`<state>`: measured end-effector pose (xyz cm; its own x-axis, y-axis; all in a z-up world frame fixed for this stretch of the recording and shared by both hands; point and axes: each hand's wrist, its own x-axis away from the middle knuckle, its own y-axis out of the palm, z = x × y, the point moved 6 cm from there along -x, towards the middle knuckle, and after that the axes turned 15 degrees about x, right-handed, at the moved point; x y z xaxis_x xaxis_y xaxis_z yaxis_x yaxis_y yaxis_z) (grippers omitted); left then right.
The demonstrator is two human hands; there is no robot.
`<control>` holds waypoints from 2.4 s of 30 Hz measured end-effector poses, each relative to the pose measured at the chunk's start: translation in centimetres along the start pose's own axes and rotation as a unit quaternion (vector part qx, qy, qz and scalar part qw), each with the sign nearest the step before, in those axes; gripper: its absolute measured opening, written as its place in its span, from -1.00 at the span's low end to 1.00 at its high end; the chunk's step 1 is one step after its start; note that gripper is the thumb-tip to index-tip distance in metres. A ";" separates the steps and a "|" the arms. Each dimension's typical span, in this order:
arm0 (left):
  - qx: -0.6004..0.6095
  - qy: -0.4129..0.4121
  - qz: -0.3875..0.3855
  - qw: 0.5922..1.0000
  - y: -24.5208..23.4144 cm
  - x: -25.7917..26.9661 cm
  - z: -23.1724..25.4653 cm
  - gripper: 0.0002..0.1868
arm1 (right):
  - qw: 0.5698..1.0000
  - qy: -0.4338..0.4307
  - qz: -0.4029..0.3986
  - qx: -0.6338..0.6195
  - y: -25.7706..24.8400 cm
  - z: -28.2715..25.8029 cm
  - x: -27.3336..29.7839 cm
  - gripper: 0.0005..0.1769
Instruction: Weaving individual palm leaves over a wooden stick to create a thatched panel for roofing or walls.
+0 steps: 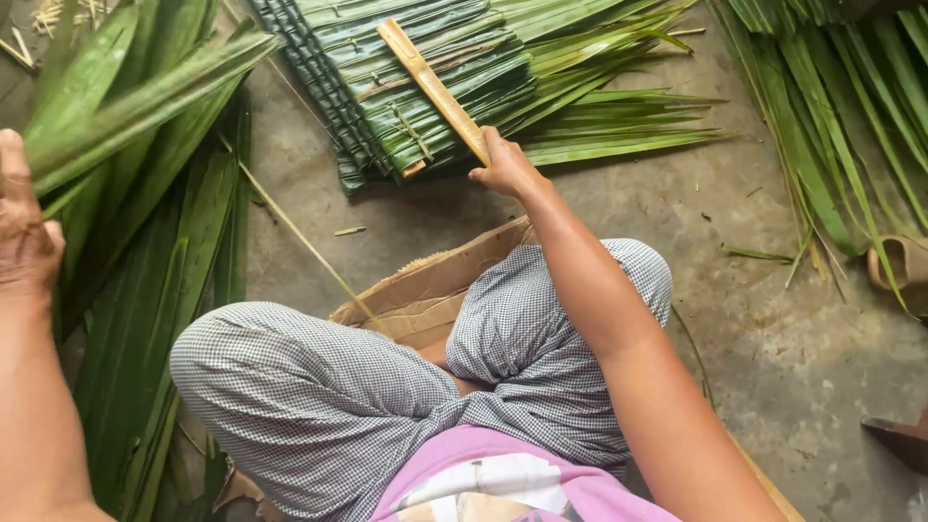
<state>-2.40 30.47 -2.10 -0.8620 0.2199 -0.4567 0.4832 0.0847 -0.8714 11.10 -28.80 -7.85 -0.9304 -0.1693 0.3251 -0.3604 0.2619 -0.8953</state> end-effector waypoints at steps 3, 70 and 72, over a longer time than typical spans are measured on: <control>0.034 -0.039 -0.072 0.996 1.5 -0.2 0.1 0.23 | 1.000 0.003 0.007 -0.005 -0.4 -0.2 -0.1 -0.16; 0.237 -0.438 -0.412 0.763 -0.9 15.9 -0.2 0.46 | 0.996 0.032 0.079 0.006 -1.3 0.6 -0.3 -0.19; 0.251 -0.467 -0.424 0.735 -2.1 15.0 0.7 0.42 | 0.996 0.019 0.088 0.000 -0.9 0.8 -0.3 -0.18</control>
<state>-16.46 32.86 -7.26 -0.6632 -0.4873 0.5681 -0.2032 -0.6133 -0.7633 11.75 -29.75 -7.43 -0.9809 -0.0846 0.1749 -0.1920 0.2840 -0.9394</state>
